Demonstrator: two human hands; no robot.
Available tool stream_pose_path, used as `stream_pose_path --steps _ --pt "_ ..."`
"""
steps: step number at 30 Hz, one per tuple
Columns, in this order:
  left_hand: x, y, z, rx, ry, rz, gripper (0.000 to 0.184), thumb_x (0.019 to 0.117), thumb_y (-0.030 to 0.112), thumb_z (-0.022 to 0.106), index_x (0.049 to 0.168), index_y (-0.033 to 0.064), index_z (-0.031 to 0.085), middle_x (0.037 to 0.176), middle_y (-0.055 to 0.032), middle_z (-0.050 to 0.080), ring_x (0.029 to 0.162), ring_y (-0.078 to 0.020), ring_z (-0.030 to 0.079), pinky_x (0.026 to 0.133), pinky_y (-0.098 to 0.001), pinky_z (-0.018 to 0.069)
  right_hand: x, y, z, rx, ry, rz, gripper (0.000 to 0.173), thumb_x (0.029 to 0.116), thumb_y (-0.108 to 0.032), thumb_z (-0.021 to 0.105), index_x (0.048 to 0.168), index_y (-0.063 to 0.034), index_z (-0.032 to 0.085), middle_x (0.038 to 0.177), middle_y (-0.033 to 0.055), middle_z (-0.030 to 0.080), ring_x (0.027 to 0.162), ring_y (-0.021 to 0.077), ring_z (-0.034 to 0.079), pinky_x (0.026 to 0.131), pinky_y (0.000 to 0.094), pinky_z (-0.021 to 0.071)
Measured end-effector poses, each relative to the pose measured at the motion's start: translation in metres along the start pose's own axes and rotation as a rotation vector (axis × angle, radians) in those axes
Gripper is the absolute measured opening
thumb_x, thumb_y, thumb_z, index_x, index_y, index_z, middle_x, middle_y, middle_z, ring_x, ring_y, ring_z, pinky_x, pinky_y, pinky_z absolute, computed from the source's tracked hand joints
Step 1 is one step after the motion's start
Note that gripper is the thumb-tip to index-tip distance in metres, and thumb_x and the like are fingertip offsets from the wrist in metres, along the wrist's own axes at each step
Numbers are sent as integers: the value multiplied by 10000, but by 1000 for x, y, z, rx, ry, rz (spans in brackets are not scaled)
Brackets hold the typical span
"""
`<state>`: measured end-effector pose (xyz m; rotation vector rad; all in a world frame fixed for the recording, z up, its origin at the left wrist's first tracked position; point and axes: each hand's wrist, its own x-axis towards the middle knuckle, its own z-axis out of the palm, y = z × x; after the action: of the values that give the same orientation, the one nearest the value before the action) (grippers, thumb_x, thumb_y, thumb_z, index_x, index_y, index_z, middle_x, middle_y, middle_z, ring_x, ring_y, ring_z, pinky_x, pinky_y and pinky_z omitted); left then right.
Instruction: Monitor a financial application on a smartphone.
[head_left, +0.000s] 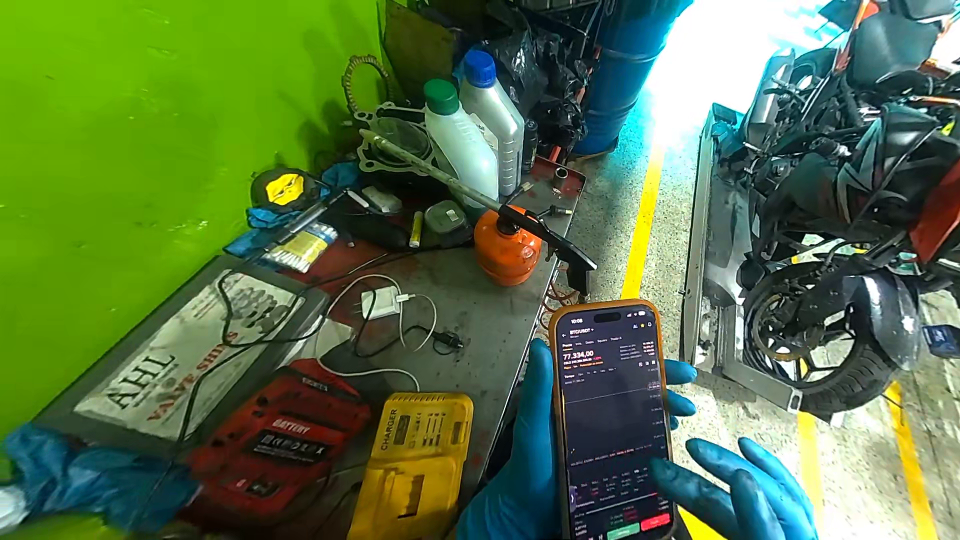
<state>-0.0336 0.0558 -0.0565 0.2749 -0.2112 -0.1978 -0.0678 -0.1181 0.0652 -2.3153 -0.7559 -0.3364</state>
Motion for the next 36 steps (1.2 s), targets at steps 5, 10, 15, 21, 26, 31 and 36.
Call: stream_pose_path --steps 5,10,15,21,26,31,36 --pt "18 30 61 12 118 -7 597 1001 615 433 1288 160 691 1216 -66 728 1157 -164 689 978 -373 573 -3 1 -1 -2 12 13 502 1028 -373 442 1504 -221 397 1341 -91 657 1367 52 481 1239 318 147" --pt "11 8 25 -128 -1 -42 642 1009 622 453 1375 120 613 1314 -120 666 1239 -215 634 1054 -422 512 0 -2 1 2 5 -7 516 1028 -347 456 1521 -214 380 1358 -71 646 1384 65 464 1246 328 125" --pt "0 5 15 60 222 -139 600 1041 589 391 1333 124 631 1284 -80 679 1241 -184 626 1086 -426 485 -1 -3 2 0 12 -2 542 1024 -345 474 1535 -198 366 1331 -63 658 1377 75 468 1246 329 126" --pt "25 26 72 67 176 -20 529 1003 582 464 1248 187 718 1171 -17 746 1118 -105 697 966 -315 572 7 -3 8 -26 -21 5 512 1011 -353 517 1479 -166 428 1362 -38 643 1417 105 424 1245 328 105" --pt "13 19 42 -38 91 -73 619 1005 633 442 1356 159 628 1272 -81 688 1203 -176 652 1041 -397 525 9 1 10 -43 -19 53 520 1018 -365 499 1500 -185 419 1396 -31 629 1430 86 416 1252 351 108" --pt "13 24 45 -71 90 -67 630 990 657 447 1330 165 647 1250 -74 696 1187 -169 658 1031 -384 530 8 6 7 -49 -55 52 585 1032 -401 458 1559 -181 336 1426 -20 619 1435 98 422 1251 364 115" --pt "11 21 39 -101 67 -90 697 983 695 406 1360 153 627 1288 -99 675 1216 -197 642 1046 -405 518 10 6 8 -34 -51 38 576 1031 -400 464 1553 -192 336 1420 -23 626 1436 101 425 1251 368 117"
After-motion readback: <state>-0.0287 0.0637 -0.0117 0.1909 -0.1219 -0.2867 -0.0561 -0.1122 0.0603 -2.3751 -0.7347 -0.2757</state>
